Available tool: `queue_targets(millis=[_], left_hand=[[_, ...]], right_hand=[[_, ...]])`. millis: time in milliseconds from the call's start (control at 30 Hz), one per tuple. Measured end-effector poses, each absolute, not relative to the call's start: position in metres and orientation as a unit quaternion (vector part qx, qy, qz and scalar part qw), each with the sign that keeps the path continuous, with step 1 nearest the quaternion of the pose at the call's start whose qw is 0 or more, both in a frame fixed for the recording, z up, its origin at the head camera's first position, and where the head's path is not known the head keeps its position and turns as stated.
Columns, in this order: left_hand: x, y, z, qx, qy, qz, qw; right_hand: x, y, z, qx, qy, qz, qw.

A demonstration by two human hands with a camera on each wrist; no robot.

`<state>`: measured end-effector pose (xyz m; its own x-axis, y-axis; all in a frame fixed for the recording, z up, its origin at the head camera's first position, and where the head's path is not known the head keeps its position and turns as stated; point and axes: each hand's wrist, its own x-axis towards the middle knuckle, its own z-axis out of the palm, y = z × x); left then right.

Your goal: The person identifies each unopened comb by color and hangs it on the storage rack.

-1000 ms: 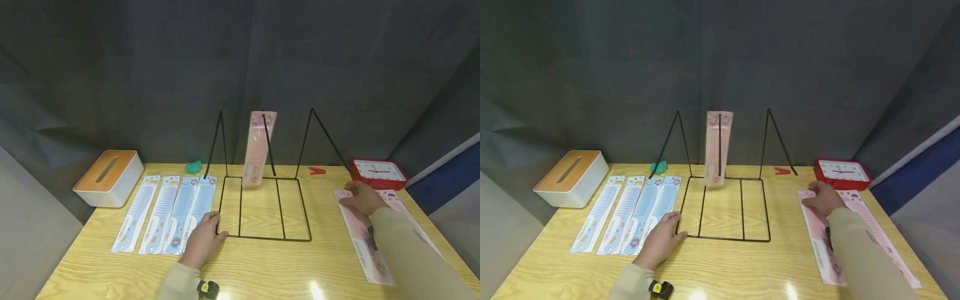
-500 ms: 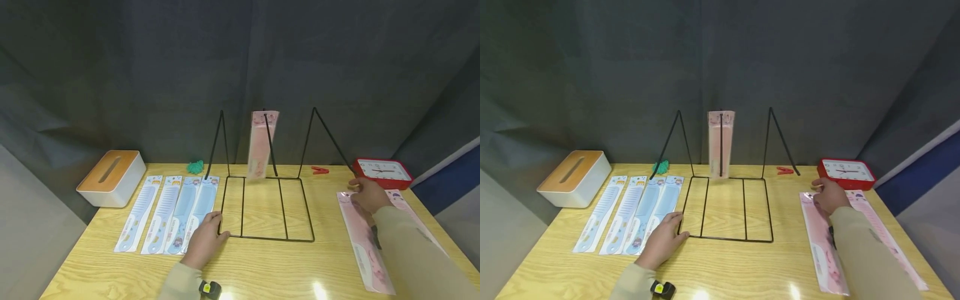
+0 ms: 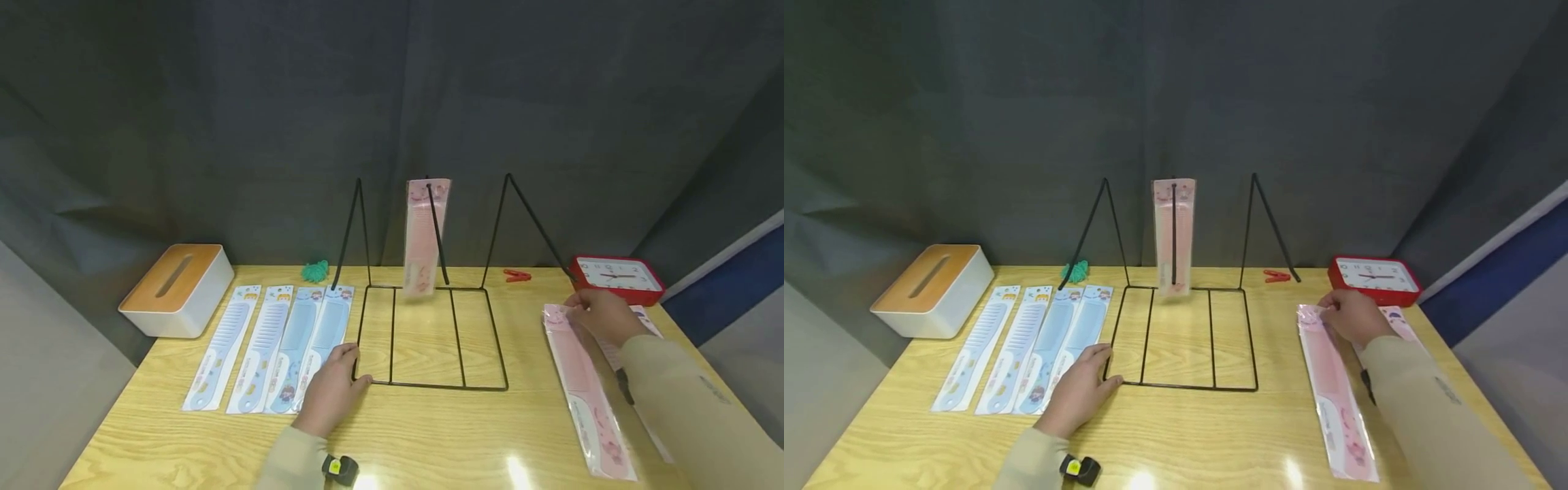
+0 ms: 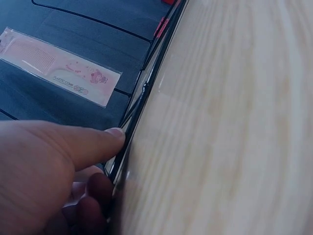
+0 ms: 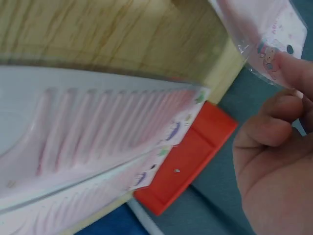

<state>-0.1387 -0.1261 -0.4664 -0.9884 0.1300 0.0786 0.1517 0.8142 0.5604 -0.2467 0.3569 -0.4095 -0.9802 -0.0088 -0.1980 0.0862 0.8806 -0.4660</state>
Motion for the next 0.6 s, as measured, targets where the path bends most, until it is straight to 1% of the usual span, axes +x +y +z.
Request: queue_targets(millis=[167,433,600], left_hand=[[-0.139,-0.126,-0.466,-0.074,-0.952,-0.296,0.022],[-0.137,-0.126,-0.467,-0.071,-0.954,-0.292,0.015],[-0.137,-0.126,-0.467,-0.072,-0.954,-0.292,0.017]], right_hand=[[-0.235,0.344,-0.401,-0.029,0.972,-0.228,0.037],[-0.202,0.309,-0.391,-0.048,0.955,-0.287,-0.051],[-0.185,0.284,-0.383,-0.067,0.946,-0.305,-0.087]])
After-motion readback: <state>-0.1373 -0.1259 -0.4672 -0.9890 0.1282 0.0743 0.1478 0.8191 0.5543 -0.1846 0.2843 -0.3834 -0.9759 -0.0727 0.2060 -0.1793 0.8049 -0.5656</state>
